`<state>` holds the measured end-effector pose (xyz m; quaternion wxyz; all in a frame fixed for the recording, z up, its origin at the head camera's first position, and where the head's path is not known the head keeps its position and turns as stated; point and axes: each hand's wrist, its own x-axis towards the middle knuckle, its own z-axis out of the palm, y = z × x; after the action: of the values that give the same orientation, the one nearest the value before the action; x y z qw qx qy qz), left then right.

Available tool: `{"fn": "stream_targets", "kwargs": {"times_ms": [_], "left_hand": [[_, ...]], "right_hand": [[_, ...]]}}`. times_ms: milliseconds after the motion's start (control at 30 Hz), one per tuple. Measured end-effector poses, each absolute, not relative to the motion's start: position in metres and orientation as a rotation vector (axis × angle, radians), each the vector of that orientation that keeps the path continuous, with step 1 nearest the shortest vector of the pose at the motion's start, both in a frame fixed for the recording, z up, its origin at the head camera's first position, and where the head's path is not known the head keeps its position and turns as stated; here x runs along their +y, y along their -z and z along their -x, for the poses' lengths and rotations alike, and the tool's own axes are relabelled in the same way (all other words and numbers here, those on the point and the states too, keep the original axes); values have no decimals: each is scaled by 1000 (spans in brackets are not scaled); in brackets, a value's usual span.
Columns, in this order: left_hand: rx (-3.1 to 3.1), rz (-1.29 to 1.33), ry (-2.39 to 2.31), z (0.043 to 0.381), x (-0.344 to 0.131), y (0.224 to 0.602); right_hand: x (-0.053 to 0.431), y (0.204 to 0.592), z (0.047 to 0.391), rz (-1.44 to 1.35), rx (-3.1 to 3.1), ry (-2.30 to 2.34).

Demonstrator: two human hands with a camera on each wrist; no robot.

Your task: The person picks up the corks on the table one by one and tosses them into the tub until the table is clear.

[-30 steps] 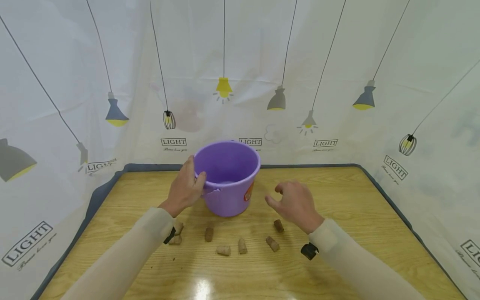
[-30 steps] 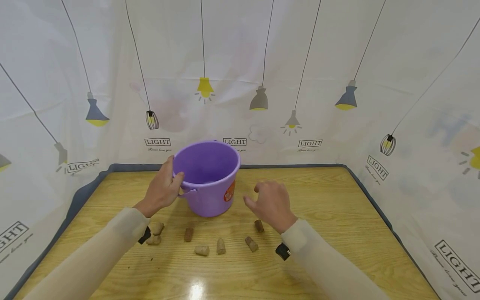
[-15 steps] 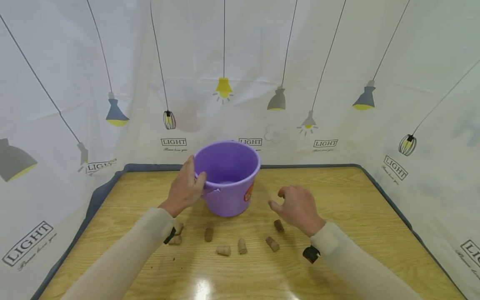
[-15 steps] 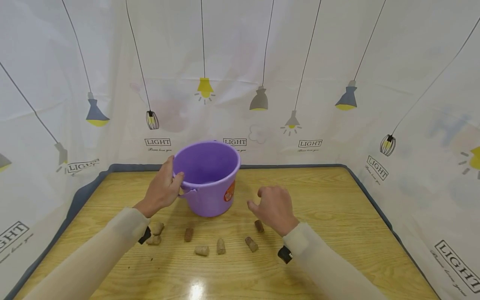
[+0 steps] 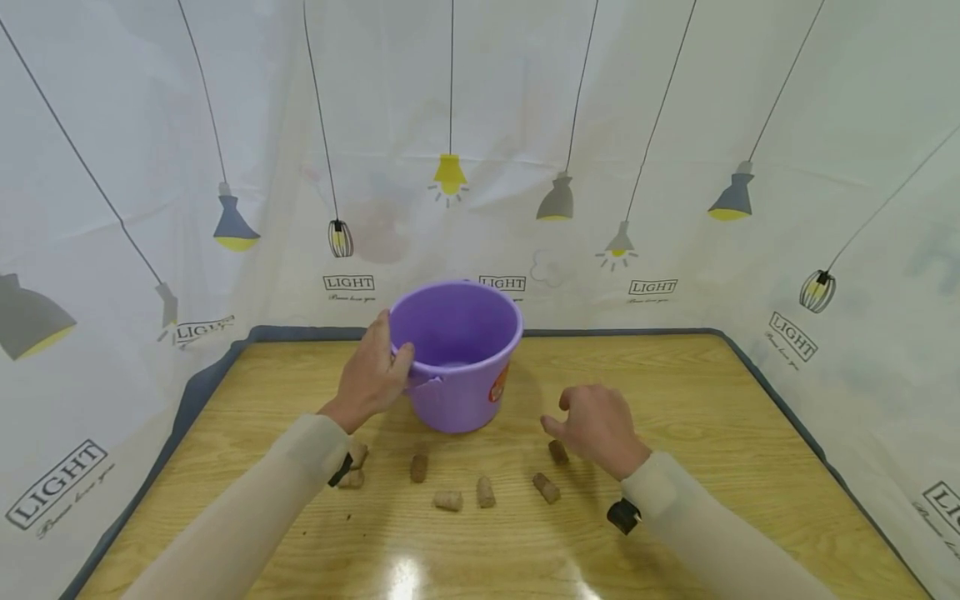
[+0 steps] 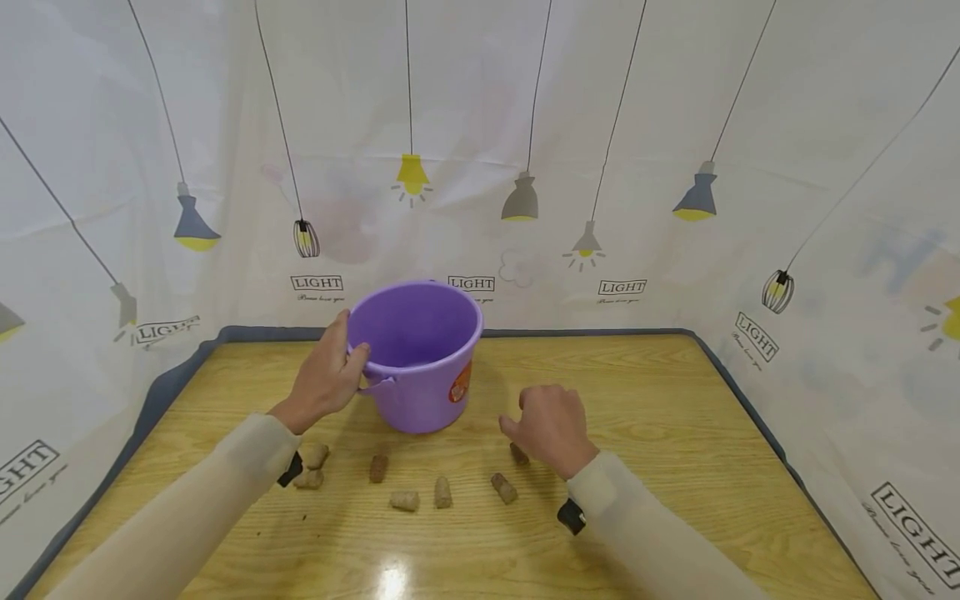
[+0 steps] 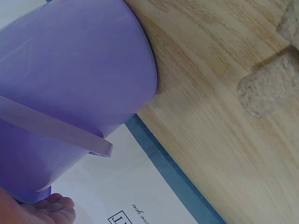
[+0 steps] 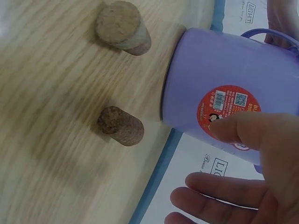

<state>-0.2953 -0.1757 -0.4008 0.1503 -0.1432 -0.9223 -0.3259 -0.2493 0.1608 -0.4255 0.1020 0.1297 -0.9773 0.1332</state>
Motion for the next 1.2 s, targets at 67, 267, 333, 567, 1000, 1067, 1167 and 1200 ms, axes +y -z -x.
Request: {"fn": "stream_targets", "kwargs": {"times_ms": [67,267,333,567,1000,1067,1167,1200], "left_hand": [[-2656,409,934,295,-175,401],[-2664,397,933,295,-176,401],[-2663,398,928,296,-176,401],[-2646,404,935,297,-176,403],[-2660,397,937,295,-176,401],[-2660,399,936,295,-176,401],[-2657,403,937,295,-176,401],[-2655,403,938,295,-176,401]], "right_hand": [[161,428,249,-379,-2899,-393],[160,434,247,-382,-2919,-394],[160,435,246,-388,-2923,-397],[162,439,243,-390,-2960,-379],[163,455,240,-412,-2984,-381],[162,456,239,-418,-2980,-387],[162,458,238,-423,-2974,-392],[162,459,238,-428,-2971,-394]]}}
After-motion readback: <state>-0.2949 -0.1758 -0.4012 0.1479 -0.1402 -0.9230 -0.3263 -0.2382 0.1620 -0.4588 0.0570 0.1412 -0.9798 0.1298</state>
